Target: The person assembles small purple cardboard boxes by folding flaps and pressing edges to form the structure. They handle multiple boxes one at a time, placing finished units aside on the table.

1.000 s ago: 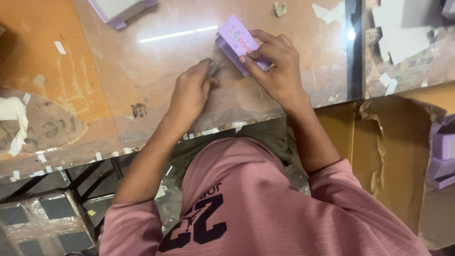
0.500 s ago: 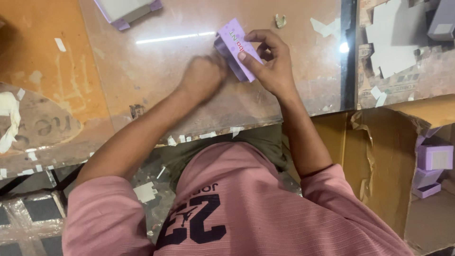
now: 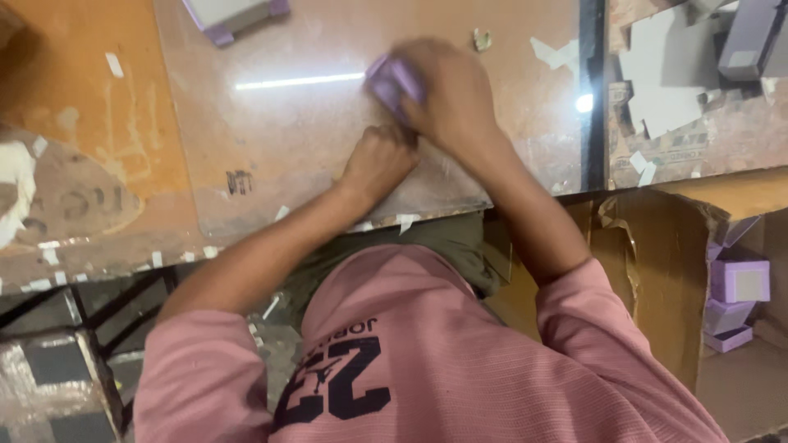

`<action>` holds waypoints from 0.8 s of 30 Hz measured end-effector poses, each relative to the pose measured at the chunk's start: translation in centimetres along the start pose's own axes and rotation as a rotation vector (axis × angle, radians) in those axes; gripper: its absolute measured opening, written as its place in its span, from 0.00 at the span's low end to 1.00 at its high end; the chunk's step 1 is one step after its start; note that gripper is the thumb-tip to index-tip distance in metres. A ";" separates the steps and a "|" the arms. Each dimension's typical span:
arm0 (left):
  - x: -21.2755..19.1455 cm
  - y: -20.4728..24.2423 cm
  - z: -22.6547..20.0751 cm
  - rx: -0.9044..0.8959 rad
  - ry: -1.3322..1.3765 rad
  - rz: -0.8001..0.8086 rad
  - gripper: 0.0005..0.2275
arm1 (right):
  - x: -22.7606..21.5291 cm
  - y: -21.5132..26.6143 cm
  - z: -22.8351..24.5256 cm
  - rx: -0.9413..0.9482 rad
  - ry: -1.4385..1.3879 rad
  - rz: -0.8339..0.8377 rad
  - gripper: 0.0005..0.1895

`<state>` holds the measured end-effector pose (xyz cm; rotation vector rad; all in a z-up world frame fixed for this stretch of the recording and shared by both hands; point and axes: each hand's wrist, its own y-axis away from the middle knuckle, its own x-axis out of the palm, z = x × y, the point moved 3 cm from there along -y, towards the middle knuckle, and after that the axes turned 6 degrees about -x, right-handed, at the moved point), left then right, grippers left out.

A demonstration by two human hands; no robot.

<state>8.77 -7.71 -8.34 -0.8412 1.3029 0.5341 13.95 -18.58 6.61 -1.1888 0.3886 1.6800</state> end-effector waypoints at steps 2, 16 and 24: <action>-0.2 -0.5 0.9 -0.069 -0.076 -0.067 0.04 | -0.1 2.7 0.4 -0.069 -0.104 -0.037 0.19; -1.9 1.2 0.4 -0.317 0.394 0.024 0.04 | 1.9 12.4 -4.0 0.230 -0.262 -0.451 0.18; -3.6 3.3 -2.3 -0.146 0.017 0.013 0.05 | 3.1 12.5 -1.6 0.065 -0.257 -0.413 0.13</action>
